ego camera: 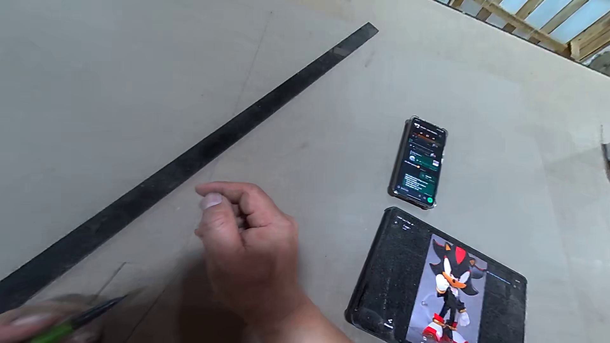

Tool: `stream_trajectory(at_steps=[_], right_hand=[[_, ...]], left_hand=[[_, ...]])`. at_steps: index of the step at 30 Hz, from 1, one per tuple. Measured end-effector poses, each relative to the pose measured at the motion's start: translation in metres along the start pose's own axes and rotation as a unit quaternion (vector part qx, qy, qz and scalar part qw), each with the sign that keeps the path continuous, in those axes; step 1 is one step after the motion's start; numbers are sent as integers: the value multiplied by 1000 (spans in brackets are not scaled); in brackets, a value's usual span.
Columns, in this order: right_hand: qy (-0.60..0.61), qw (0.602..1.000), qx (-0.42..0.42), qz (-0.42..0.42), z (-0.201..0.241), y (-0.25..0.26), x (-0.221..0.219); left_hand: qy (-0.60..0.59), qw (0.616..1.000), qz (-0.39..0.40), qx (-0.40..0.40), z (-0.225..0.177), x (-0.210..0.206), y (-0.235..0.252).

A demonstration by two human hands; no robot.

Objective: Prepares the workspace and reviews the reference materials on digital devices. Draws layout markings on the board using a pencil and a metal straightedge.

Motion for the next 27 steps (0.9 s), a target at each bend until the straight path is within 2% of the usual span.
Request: stream_trajectory(at_steps=[2, 4, 6, 10, 14, 19, 22, 27], right_hand=[[4, 1000, -19, 16, -3, 1, 1], [23, 999, -33, 37, -4, 0, -2], [34, 998, -23, 57, -2, 0, -6], [35, 998, 7, 49, 3, 0, -5], [49, 999, 11, 14, -1, 1, -4], [42, 999, 5, 13, -2, 1, -5], [44, 999, 15, 10, -1, 2, -4], [59, 998, 29, 1, 0, 4, -5]], left_hand=[[45, 999, -11, -21, 12, 27, 2], [97, 990, -68, -77, 12, 55, -4], [108, 984, -95, -104, 5, 60, -5], [134, 979, -125, -88, 8, 62, -7], [179, 968, -169, -55, 12, 66, -9], [186, 962, -196, -29, 15, 68, -8], [193, 963, -185, -34, 15, 66, -6], [203, 977, -49, -47, 14, 49, -5]])
Point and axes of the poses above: each hand's wrist, its own y-axis towards the middle knuckle, its own x-axis out of the back of the hand, z = x × y, the point moved 10 cm from there along y, towards the middle knuckle, and after that the axes turned 8 degrees about -z, right-handed, at the moved point
